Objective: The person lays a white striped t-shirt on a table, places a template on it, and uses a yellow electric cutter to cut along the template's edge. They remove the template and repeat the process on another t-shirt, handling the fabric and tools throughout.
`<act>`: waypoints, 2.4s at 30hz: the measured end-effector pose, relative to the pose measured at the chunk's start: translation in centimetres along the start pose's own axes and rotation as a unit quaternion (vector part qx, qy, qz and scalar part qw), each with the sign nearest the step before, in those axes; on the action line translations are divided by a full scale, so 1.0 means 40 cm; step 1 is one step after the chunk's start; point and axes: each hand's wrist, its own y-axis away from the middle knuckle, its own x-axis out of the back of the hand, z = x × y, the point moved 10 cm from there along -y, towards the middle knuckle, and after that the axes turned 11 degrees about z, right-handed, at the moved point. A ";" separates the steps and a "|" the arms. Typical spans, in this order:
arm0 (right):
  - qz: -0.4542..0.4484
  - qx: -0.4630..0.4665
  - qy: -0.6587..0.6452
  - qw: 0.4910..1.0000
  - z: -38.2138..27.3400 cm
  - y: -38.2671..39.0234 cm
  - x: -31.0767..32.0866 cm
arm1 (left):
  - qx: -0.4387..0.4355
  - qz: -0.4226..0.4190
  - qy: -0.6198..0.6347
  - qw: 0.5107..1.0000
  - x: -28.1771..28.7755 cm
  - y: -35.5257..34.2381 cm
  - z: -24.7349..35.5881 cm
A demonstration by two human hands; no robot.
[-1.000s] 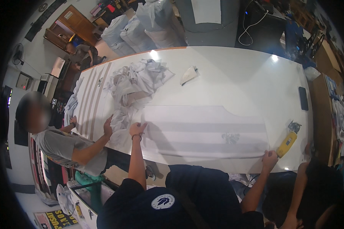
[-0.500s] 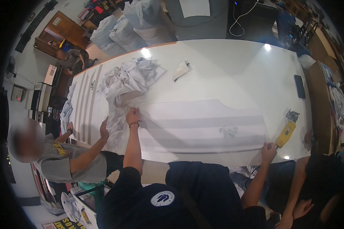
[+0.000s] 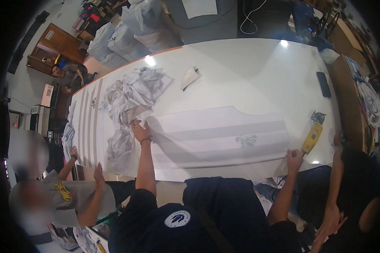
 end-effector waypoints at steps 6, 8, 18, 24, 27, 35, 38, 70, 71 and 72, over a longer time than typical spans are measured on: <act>-0.007 -0.018 0.018 1.000 -0.065 0.020 0.021 | -0.245 -0.245 0.208 0.914 0.065 0.282 0.419; -0.008 -0.013 0.026 1.000 -0.076 0.019 0.015 | -0.214 -0.284 0.133 0.925 0.038 0.301 0.404; 0.030 0.011 0.055 0.998 -0.021 0.017 -0.001 | -0.117 -0.244 0.086 0.959 -0.047 0.218 0.350; 0.032 0.038 0.033 0.998 -0.039 0.023 0.003 | -0.094 -0.252 0.029 0.963 -0.042 0.253 0.267; 0.007 0.013 0.039 0.999 -0.031 0.022 0.004 | -0.010 -0.252 -0.045 0.967 -0.076 0.171 0.152; 0.017 -0.023 0.034 0.999 -0.058 0.026 0.016 | -0.116 -0.259 0.049 0.958 -0.022 0.220 0.235; 0.003 -0.036 0.030 0.999 -0.070 0.030 0.011 | -0.075 -0.255 0.012 0.964 -0.013 0.223 0.183; 0.061 0.137 0.041 0.988 -0.296 0.090 0.027 | -0.192 -0.265 0.096 0.940 0.118 0.337 0.135; 0.028 0.134 0.084 0.987 -0.306 0.106 0.003 | -0.230 -0.321 0.065 0.916 0.124 0.370 0.144; 0.035 0.129 0.091 0.987 -0.309 0.116 0.003 | -0.218 -0.309 0.028 0.925 0.130 0.371 0.101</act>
